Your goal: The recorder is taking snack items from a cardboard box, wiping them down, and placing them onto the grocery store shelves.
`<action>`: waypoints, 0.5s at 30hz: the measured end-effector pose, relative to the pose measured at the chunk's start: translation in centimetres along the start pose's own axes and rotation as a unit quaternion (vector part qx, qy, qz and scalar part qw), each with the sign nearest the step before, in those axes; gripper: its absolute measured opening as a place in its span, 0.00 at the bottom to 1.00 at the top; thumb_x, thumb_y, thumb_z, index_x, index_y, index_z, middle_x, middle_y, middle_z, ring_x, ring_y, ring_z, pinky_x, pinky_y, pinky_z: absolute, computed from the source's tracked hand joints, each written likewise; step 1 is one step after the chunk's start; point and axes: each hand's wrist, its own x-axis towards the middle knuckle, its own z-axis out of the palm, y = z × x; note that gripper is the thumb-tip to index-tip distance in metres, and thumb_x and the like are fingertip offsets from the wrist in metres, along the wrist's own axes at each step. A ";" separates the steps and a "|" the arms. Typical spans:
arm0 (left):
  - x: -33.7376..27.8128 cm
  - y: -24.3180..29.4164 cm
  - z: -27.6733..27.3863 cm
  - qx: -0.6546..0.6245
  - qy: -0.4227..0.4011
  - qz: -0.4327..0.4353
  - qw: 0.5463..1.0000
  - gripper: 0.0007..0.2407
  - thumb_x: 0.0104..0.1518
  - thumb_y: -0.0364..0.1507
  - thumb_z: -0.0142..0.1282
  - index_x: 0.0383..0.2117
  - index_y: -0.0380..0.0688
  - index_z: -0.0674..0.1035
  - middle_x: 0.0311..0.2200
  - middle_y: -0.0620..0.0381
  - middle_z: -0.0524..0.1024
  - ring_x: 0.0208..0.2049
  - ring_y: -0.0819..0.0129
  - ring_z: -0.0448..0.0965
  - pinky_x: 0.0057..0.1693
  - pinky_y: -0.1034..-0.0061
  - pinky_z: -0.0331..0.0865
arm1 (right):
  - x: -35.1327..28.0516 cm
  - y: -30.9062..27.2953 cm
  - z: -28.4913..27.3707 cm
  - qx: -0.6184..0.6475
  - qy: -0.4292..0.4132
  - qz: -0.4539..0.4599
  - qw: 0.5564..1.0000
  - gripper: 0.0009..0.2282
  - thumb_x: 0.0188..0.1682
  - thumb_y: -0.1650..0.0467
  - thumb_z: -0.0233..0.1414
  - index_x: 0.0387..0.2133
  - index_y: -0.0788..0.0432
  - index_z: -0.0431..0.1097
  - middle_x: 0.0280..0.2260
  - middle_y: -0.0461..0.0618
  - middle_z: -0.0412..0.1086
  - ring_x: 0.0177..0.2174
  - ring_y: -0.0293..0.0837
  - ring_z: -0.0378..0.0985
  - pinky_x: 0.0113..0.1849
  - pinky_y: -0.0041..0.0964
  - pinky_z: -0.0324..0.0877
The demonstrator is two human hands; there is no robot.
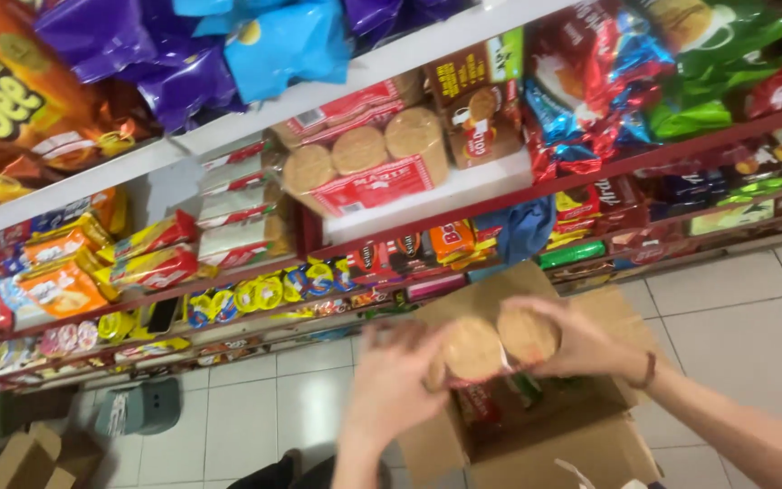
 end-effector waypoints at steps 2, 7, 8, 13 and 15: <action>-0.7 -0.3 -3.1 0.030 0.155 -0.017 0.987 0.33 0.39 0.36 0.72 0.58 0.51 0.74 0.53 0.50 0.72 0.58 0.51 0.72 0.63 0.49 0.60 | 3.8 -5.8 -2.7 -0.031 0.068 -0.115 0.990 0.38 0.25 0.64 0.72 0.54 0.56 0.67 0.49 0.53 0.73 0.51 0.50 0.76 0.53 0.44 0.71; 3.2 -10.3 -2.8 -0.144 0.494 -0.050 0.856 0.40 0.45 0.27 0.70 0.67 0.40 0.60 0.65 0.43 0.65 0.66 0.56 0.67 0.69 0.57 0.64 | 13.4 -12.0 -5.4 -0.046 0.219 -0.304 0.926 0.35 0.31 0.65 0.73 0.53 0.56 0.63 0.54 0.58 0.69 0.56 0.54 0.73 0.56 0.47 0.70; 5.3 -14.8 -0.1 -0.263 0.511 -0.026 0.818 0.42 0.46 0.25 0.73 0.68 0.38 0.58 0.65 0.45 0.65 0.65 0.58 0.68 0.70 0.59 0.65 | 15.5 -12.4 -5.3 -0.033 0.215 -0.359 0.908 0.36 0.34 0.67 0.74 0.55 0.55 0.59 0.56 0.59 0.67 0.58 0.54 0.71 0.57 0.46 0.69; 11.7 -25.5 3.7 -0.414 0.544 0.041 0.728 0.44 0.47 0.22 0.77 0.68 0.37 0.55 0.63 0.47 0.67 0.61 0.60 0.72 0.67 0.62 0.71 | 23.1 -9.9 -5.3 -0.018 0.203 -0.441 0.874 0.37 0.41 0.71 0.75 0.57 0.53 0.53 0.61 0.57 0.63 0.61 0.54 0.67 0.62 0.46 0.66; 13.1 -24.9 2.3 -0.325 0.555 0.037 0.765 0.45 0.47 0.21 0.78 0.69 0.35 0.53 0.64 0.46 0.65 0.65 0.59 0.68 0.73 0.62 0.62 | 25.0 -8.5 -5.8 -0.059 0.211 -0.439 0.871 0.38 0.44 0.71 0.77 0.57 0.55 0.51 0.59 0.57 0.61 0.60 0.52 0.67 0.61 0.42 0.66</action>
